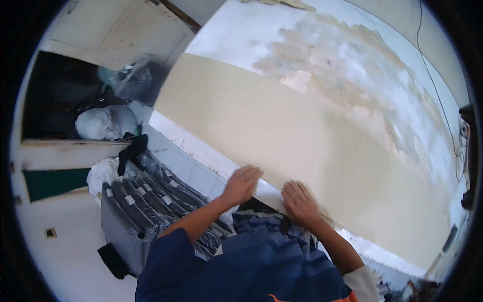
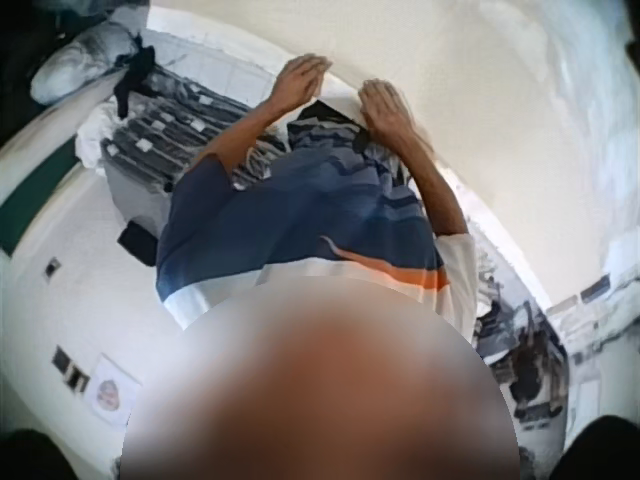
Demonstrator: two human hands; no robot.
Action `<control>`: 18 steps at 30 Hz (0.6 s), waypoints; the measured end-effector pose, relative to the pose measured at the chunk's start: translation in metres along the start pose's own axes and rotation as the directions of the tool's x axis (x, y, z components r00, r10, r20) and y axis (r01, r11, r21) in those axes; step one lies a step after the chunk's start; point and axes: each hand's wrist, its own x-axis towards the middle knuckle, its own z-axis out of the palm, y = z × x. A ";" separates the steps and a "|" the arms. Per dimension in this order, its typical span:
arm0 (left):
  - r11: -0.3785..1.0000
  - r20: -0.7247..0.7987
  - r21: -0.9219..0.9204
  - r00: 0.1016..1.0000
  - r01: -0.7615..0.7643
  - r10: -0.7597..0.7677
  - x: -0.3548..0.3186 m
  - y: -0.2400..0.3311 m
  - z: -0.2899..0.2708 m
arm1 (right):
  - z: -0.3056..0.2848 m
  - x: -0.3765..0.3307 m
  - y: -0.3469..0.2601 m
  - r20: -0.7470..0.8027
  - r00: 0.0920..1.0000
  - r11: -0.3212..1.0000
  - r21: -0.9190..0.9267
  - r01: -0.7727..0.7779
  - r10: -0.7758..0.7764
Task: The person folds a large piece of beige fabric on a white table, smoothing it flat and aligning the edges. They then place a paper pattern on top of the fabric and trace its outline with a yellow pencil.
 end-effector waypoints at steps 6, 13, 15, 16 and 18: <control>0.989 -0.177 -0.146 0.984 -0.007 -0.019 0.013 -0.048 -0.014 | 0.034 0.021 -0.020 -0.105 0.945 0.948 -0.049 -0.315 0.308; 0.619 0.302 -0.603 0.862 0.503 -0.406 0.015 -0.015 -0.006 | 0.028 0.028 -0.024 -0.140 0.924 0.926 -0.087 -0.368 0.355; 0.363 0.578 -0.617 0.715 0.699 -0.394 0.017 -0.011 -0.004 | 0.028 0.026 -0.023 -0.098 0.947 0.935 -0.154 -0.319 0.307; 0.211 0.707 -0.580 0.615 0.787 -0.350 0.020 -0.011 -0.003 | 0.028 0.025 -0.021 -0.093 0.943 0.934 -0.139 -0.329 0.319; 0.070 0.784 -0.565 0.562 0.822 -0.266 0.023 -0.008 -0.003 | 0.027 0.024 -0.015 -0.060 0.932 0.928 -0.092 -0.362 0.358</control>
